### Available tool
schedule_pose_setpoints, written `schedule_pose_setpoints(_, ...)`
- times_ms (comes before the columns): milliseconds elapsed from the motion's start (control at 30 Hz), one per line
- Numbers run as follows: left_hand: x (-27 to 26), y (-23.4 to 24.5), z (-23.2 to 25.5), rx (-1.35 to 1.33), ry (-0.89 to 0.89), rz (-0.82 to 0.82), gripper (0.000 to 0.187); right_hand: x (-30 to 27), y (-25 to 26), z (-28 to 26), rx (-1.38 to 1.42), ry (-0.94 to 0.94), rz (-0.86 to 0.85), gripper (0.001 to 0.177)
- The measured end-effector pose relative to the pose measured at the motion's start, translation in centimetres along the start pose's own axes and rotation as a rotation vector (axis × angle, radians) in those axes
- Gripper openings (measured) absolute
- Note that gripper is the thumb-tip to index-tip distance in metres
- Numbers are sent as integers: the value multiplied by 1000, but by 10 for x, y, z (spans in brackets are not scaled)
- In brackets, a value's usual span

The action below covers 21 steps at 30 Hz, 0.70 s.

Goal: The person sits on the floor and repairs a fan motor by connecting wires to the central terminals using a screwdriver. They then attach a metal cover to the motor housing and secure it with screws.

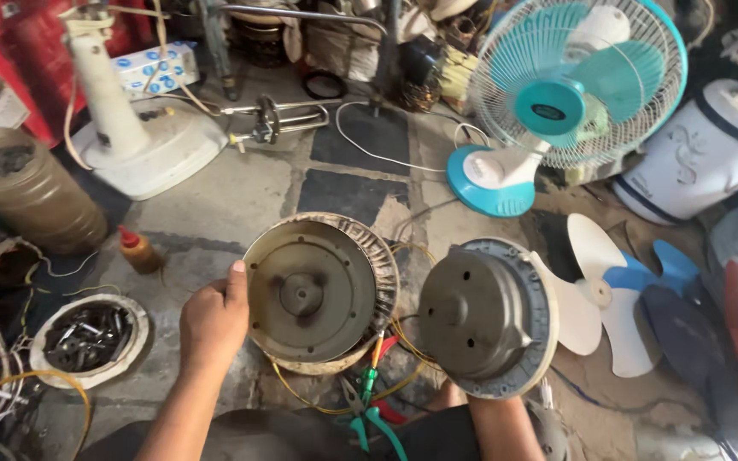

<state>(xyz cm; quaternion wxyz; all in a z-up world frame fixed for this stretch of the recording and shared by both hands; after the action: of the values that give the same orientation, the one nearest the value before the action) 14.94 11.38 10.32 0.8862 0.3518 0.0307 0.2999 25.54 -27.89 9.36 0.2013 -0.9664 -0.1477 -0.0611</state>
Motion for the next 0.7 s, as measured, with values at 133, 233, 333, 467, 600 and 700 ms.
schedule_pose_setpoints(133,2,-38,-20,-348,69,-22,69,-4,22,16,90,-19,34,56)
schedule_pose_setpoints(233,1,-42,-13,-566,-184,17,65,-4,44,41,358,-103,35,57)
schedule_pose_setpoints(333,-16,-56,-33,-644,258,-168,62,-11,76,65,761,-225,40,62)
schedule_pose_setpoints(467,-25,-57,-30,-748,256,-157,55,-10,105,88,659,-303,195,59)
schedule_pose_setpoints(600,-23,-65,-40,-876,187,-113,51,-21,94,82,567,-409,362,61)
schedule_pose_setpoints(700,-21,-68,-52,-818,177,-104,51,-19,77,72,517,-379,341,62)
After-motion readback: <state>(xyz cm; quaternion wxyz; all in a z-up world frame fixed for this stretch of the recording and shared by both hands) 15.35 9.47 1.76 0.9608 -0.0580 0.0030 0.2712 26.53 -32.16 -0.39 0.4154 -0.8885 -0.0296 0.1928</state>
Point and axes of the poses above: each hand's wrist, its own x-axis towards the middle knuckle, its own y-axis out of the back of the hand, z = x × y, the point moved 6 cm from there along x, towards the middle knuckle, and after that the axes turned 13 degrees about -y, right-handed, at the moved point
